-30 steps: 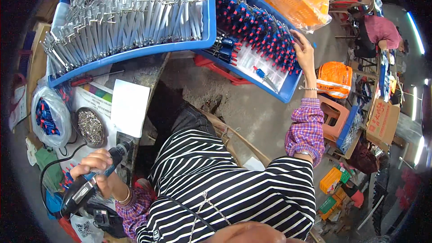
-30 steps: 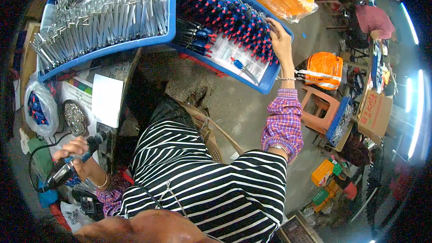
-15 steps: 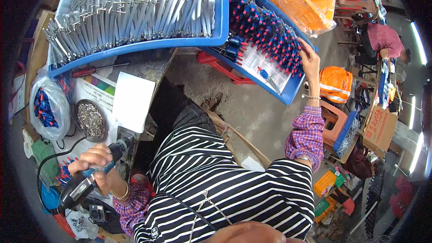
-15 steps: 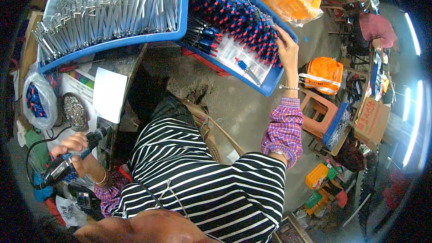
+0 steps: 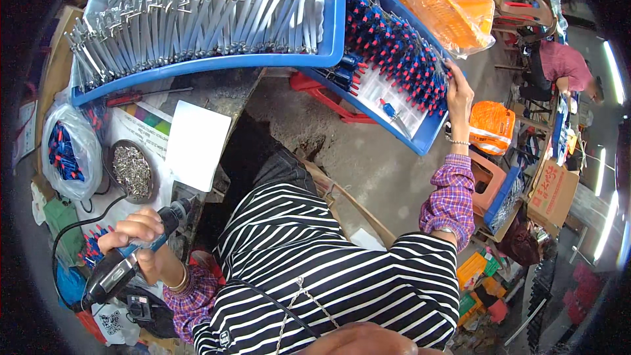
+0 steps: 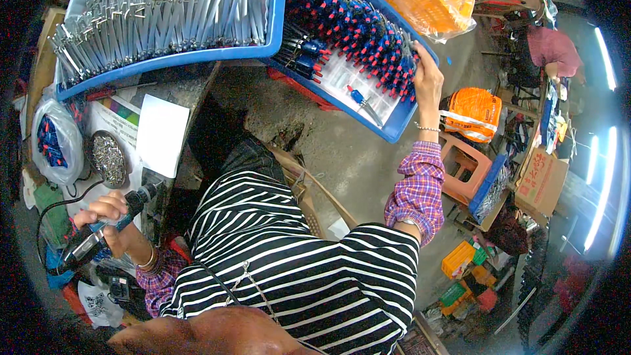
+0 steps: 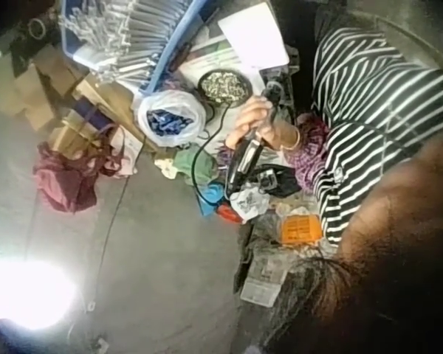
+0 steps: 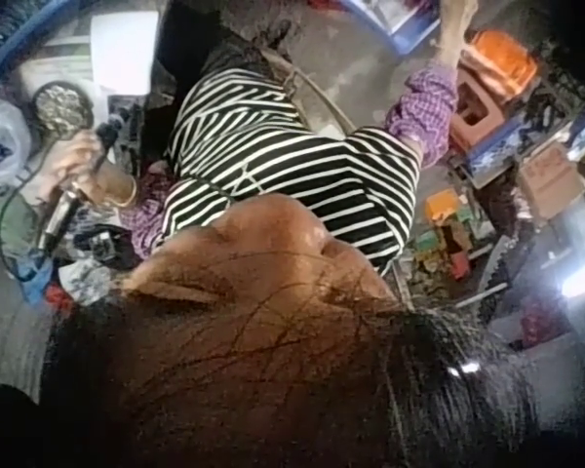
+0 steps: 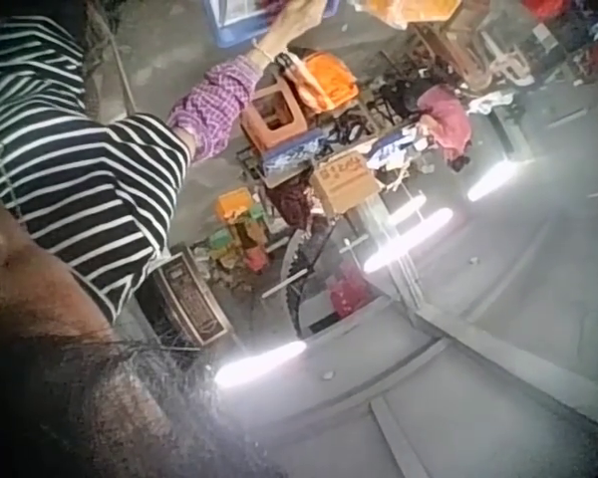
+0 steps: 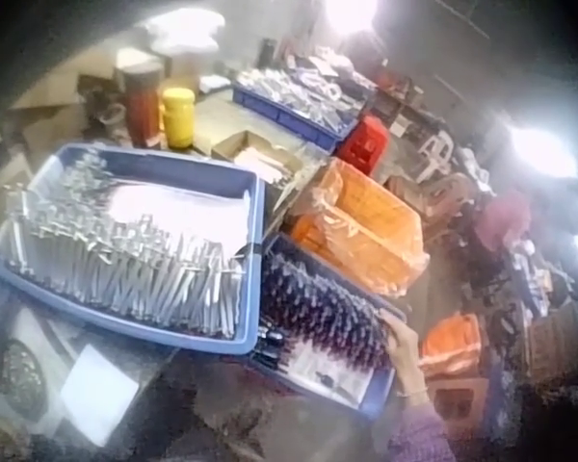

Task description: Assembling small electronic or mechanical components using a handheld assembly tool at a manual workstation.

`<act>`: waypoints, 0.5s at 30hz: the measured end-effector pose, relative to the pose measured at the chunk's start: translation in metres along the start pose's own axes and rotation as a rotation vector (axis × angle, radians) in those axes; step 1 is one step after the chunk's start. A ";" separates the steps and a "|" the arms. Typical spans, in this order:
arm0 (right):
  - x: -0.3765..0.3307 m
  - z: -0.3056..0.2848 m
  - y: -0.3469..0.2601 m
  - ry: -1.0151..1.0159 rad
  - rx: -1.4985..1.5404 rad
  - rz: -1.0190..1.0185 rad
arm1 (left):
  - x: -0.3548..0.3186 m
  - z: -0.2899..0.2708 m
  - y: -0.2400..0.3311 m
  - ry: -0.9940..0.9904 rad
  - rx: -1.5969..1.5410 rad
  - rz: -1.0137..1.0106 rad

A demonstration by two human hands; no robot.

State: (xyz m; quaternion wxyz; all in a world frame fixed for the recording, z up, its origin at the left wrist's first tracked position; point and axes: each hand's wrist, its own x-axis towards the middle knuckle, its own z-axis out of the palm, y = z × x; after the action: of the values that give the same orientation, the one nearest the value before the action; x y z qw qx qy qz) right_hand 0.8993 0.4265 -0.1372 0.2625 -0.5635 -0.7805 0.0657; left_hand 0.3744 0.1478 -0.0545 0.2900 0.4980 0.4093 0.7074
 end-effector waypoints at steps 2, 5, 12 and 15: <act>-0.005 0.003 -0.002 -0.037 0.016 -0.008 | 0.000 0.001 0.000 0.006 0.005 -0.003; -0.010 0.008 -0.007 0.002 0.098 0.035 | 0.002 0.001 -0.001 0.010 0.015 -0.006; -0.016 0.010 0.004 0.048 0.398 0.166 | 0.001 0.001 0.001 0.023 0.027 -0.031; -0.018 0.000 -0.029 0.196 0.151 0.165 | 0.003 -0.001 -0.001 -0.050 -0.009 -0.031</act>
State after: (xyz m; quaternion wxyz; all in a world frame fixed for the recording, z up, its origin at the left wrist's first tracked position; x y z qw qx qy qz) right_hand 0.8793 0.3994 -0.1319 0.3726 -0.6083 -0.6950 0.0902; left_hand 0.3729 0.1502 -0.0540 0.3130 0.5078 0.4065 0.6920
